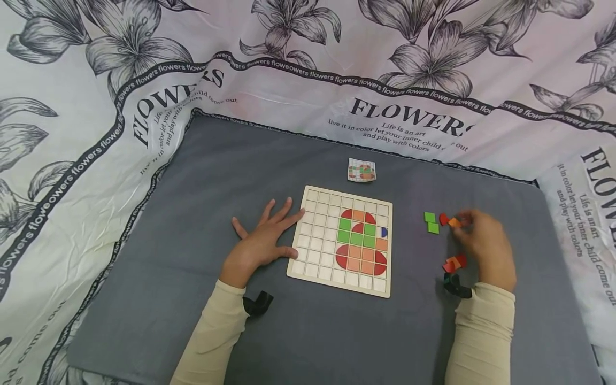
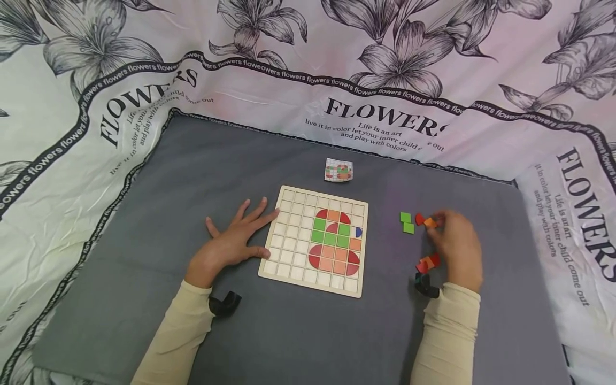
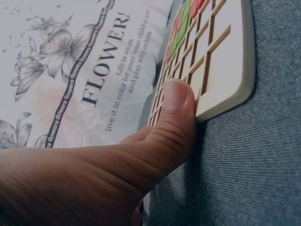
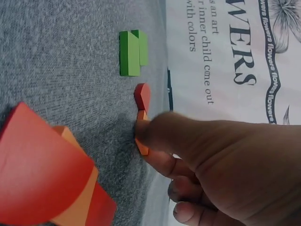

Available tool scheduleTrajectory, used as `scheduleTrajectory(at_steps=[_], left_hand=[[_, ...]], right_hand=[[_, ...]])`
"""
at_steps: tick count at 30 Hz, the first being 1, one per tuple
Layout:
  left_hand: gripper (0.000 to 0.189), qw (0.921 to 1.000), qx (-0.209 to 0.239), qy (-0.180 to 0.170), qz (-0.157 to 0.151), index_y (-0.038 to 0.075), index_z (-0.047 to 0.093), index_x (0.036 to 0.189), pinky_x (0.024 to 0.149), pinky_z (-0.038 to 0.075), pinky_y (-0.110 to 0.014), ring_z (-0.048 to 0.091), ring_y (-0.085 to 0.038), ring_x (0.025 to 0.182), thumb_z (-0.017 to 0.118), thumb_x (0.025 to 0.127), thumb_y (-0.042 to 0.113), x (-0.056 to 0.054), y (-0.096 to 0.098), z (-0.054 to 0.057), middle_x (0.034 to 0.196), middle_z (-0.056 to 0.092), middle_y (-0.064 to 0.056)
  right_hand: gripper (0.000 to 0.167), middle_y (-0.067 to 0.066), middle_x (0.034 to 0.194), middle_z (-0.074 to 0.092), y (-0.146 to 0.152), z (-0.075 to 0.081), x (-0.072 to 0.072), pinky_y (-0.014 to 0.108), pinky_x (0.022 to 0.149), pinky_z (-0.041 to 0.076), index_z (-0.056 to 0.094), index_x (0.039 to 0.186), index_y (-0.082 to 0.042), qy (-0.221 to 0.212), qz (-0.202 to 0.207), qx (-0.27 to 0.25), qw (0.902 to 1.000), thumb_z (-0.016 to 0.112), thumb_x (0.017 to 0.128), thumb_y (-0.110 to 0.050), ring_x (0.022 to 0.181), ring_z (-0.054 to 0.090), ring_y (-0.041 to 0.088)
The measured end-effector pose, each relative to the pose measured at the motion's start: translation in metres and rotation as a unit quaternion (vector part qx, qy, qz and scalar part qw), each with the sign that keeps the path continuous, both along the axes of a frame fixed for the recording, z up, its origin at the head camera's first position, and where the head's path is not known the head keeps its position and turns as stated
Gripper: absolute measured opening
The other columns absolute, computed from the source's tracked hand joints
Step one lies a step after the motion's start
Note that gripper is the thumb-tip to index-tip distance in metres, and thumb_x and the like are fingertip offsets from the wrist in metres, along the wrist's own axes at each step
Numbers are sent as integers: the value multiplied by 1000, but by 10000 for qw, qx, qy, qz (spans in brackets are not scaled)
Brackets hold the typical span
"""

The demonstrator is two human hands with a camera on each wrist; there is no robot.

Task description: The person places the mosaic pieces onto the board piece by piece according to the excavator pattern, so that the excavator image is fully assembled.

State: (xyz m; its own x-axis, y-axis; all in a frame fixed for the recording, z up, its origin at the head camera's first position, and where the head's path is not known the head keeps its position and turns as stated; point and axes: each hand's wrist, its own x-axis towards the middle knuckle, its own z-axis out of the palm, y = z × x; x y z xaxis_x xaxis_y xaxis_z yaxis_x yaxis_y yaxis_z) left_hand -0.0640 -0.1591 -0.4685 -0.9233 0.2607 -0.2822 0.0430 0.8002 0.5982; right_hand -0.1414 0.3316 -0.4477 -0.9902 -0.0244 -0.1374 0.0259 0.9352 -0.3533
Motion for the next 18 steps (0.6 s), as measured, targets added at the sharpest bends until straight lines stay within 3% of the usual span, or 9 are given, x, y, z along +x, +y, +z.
scheduleTrajectory(at_steps=[6, 9, 15, 18], left_hand=[[100, 10000, -3, -11, -30, 40, 31, 168, 101, -24, -88, -6, -27, 165, 84, 83, 44, -1, 2, 1, 178, 11, 8], [100, 10000, -9, -55, -36, 40, 31, 168, 101, -24, -88, -7, -26, 165, 85, 83, 43, -1, 2, 2, 178, 11, 9], [102, 10000, -70, -63, -9, 41, 29, 168, 101, -24, -88, -8, -26, 165, 85, 82, 44, 0, 2, 2, 178, 10, 10], [101, 10000, -61, -62, -9, 41, 29, 168, 101, -25, -87, -8, -25, 165, 84, 83, 45, 0, 3, 0, 178, 9, 10]], right_hand=[[46, 30, 125, 66, 0, 2, 4, 63, 81, 51, 62, 135, 7, -29, -122, 54, 9999, 65, 100, -23, 106, 61, 48], [47, 31, 128, 63, -6, 8, 7, 66, 86, 49, 61, 137, 7, 154, -33, 4, 9999, 64, 102, -25, 111, 59, 50], [40, 27, 124, 65, -41, 25, 12, 63, 93, 47, 67, 132, 5, 858, 375, -228, 9953, 66, 101, -19, 116, 57, 46], [38, 25, 123, 64, -62, 32, 16, 61, 90, 48, 67, 131, 4, 947, 473, -307, 9939, 67, 98, -15, 111, 57, 43]])
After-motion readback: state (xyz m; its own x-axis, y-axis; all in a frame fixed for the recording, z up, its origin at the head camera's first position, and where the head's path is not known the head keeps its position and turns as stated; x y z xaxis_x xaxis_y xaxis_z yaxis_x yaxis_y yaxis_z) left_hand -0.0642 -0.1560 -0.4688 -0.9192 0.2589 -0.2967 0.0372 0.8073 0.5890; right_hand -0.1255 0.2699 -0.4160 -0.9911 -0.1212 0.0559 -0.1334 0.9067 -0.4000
